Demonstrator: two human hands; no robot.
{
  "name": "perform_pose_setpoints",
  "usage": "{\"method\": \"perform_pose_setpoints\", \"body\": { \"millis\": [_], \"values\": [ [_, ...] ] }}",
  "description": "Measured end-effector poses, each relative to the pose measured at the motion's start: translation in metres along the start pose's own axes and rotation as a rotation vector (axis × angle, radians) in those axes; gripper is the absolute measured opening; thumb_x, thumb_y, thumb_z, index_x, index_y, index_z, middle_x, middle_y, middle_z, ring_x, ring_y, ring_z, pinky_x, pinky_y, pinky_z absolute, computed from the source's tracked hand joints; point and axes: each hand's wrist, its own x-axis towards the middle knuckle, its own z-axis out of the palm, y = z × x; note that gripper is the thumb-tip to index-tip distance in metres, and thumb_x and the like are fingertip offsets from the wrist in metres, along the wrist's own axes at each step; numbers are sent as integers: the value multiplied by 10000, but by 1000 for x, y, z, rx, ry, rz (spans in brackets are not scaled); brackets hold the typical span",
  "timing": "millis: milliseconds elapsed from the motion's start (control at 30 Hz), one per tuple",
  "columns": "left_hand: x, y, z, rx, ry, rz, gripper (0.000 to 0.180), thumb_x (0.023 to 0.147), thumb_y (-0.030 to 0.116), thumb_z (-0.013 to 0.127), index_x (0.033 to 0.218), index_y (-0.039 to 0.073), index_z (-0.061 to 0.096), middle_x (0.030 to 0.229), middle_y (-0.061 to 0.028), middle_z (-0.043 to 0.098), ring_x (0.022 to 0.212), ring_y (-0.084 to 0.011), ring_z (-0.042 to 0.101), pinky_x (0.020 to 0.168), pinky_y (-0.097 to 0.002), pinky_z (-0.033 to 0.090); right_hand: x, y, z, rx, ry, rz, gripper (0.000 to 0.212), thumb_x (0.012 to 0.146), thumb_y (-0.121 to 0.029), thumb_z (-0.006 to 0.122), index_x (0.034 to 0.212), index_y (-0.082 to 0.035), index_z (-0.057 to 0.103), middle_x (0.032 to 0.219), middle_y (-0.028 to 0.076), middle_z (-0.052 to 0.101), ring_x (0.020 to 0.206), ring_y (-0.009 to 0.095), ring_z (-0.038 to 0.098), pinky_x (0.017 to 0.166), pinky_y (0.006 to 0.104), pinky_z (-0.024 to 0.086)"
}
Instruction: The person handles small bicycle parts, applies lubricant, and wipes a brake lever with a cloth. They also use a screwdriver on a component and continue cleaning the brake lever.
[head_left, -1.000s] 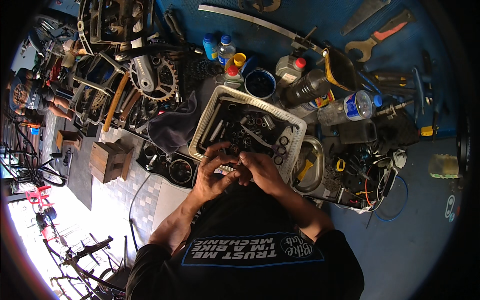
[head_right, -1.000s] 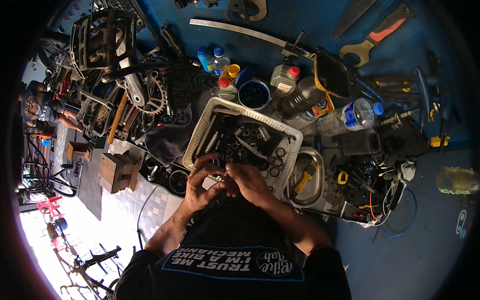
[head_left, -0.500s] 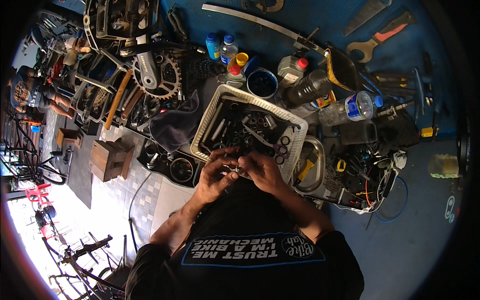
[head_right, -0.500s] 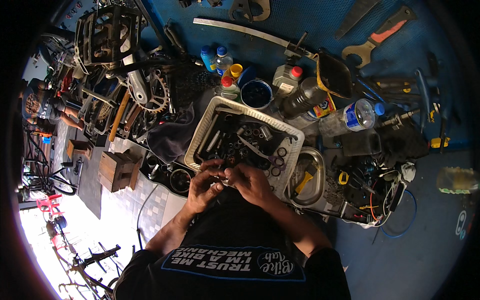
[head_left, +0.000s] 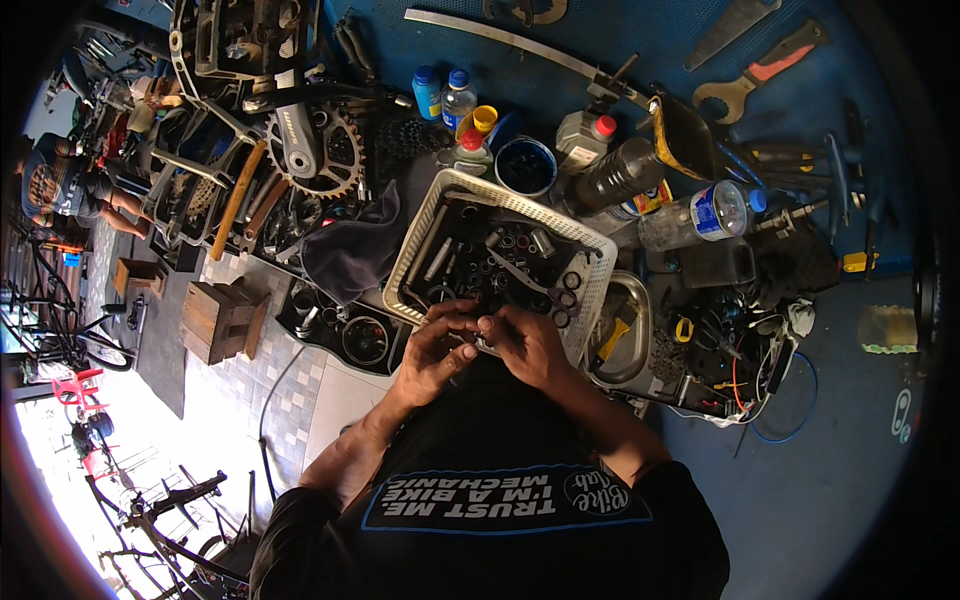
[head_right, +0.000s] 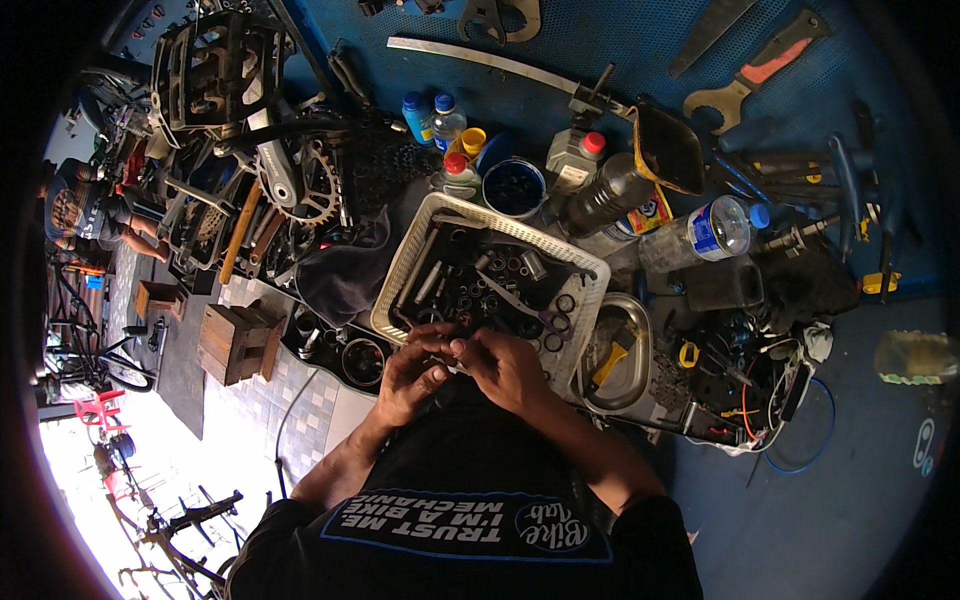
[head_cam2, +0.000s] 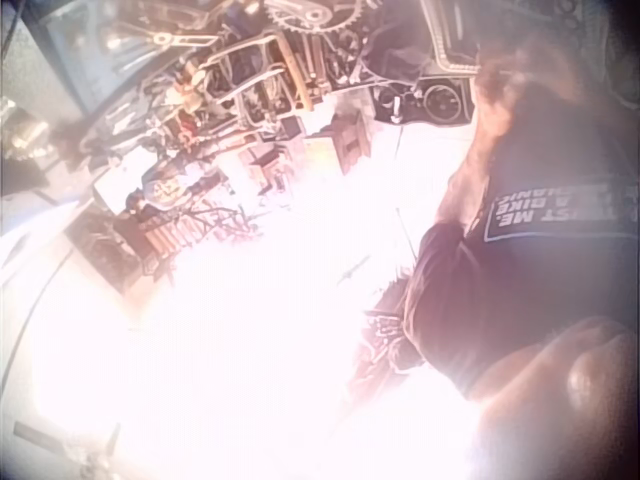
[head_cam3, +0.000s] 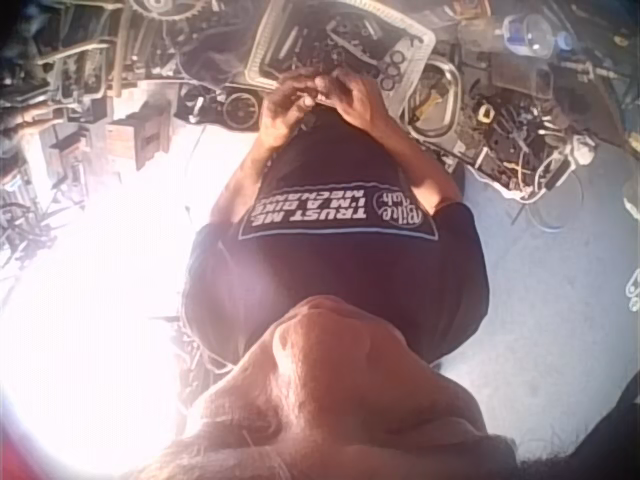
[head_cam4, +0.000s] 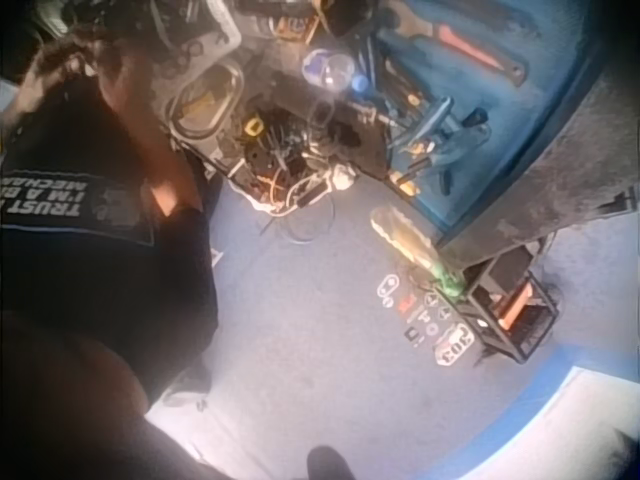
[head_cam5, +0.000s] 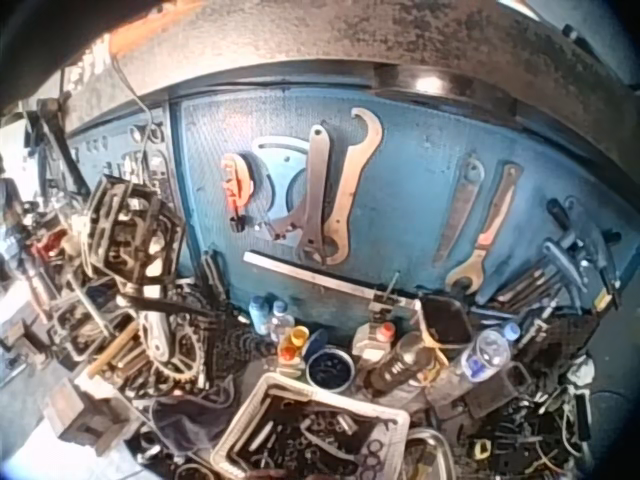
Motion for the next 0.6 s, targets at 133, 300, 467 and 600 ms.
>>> {"method": "perform_pose_setpoints", "body": {
  "millis": [133, 300, 467, 600],
  "values": [
    [1, -3, 0, -59, 12, -35, 461, 978, 343, 714, 1257, -18, 645, 1483, -167, 465, 1262, -234, 553, 987, -369, 508, 9, -14, 2, -194, 309, -368, 280, 917, -280, 806, 1000, -46, 676, 864, 125, 694, 697, 276, 707, 578, 367, 547],
    [1, -3, 0, 0, 1, -2, 513, 986, 396, 699, 1282, -16, 624, 1488, -165, 458, 1222, -224, 571, 970, -365, 506, 3, -7, 0, -117, 120, -119, 324, 897, -301, 821, 1040, -50, 675, 917, 129, 703, 769, 299, 724, 633, 372, 578],
    [2, -3, 0, -46, 4, -52, 512, 975, 400, 708, 1281, -4, 629, 1492, -168, 457, 1266, -240, 548, 1012, -376, 482, 5, -11, 2, -191, 248, -279, 340, 887, -308, 831, 1043, -51, 673, 918, 126, 705, 771, 302, 727, 635, 372, 583],
    [2, 3, 2, -19, 5, -55, 501, 967, 388, 710, 1266, -6, 640, 1492, -175, 456, 1314, -253, 518, 1047, -386, 462, 4, -8, 0, -100, 133, -104, 338, 893, -328, 827, 1018, -53, 677, 889, 120, 705, 751, 295, 726, 625, 371, 574]
  ]
}}
